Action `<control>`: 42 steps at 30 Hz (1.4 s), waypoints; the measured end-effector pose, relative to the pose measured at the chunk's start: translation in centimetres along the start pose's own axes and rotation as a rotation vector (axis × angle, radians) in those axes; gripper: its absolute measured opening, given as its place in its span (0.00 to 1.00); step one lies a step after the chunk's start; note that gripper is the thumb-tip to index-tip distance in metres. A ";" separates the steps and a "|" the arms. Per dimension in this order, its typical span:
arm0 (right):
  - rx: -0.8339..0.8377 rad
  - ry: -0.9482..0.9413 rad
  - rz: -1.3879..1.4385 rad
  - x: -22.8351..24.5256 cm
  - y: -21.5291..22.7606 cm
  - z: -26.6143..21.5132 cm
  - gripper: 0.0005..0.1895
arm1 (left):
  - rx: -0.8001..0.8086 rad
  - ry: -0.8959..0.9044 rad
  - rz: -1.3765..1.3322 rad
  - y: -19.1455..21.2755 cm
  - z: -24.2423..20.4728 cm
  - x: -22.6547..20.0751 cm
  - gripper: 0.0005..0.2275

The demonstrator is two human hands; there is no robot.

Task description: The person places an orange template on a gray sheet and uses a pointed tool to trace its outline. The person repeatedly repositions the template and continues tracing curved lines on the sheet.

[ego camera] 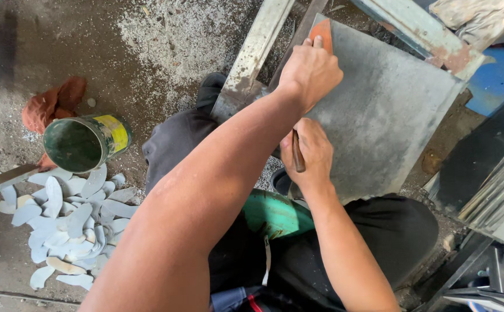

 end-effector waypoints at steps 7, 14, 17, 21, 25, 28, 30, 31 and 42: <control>-0.285 -0.146 0.092 -0.1 10.9 -1.4 0.02 | 0.087 -0.028 0.062 0.1 0.1 -1.0 0.09; -0.499 -0.192 0.327 -4.7 17.9 -1.1 0.05 | -0.009 0.002 0.099 0.3 0.4 -0.9 0.09; -0.309 -0.008 0.162 -5.5 11.9 1.8 0.06 | 0.051 -0.057 0.092 0.2 -0.3 -0.7 0.13; -0.059 -0.040 0.132 -9.4 3.4 2.6 0.19 | 0.069 -0.044 0.029 0.0 -0.4 -0.2 0.10; 0.011 -0.009 -0.113 -10.3 1.4 1.7 0.22 | -0.026 -0.019 -0.039 -0.3 0.1 0.2 0.08; 0.014 0.008 -0.143 -10.0 1.6 1.7 0.22 | -0.210 -0.021 -0.013 0.8 -0.1 0.4 0.11; 0.008 0.017 -0.161 -9.7 1.6 2.1 0.21 | -0.224 -0.026 -0.017 0.6 0.2 0.6 0.11; 0.012 0.008 -0.170 -9.7 1.5 2.1 0.22 | -0.159 -0.035 -0.037 -0.2 0.3 0.6 0.09; 0.007 0.042 -0.157 -9.3 1.5 1.9 0.23 | -0.184 -0.055 -0.020 -0.5 -0.1 0.5 0.07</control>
Point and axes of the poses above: each hand's wrist, its own z-axis towards the middle knuckle, its own y-axis out of the back of the hand, x = y × z, the point moved 10 cm from there along z, towards the middle knuckle, and after that the axes turned 5 degrees about x, right-handed, at the moved point
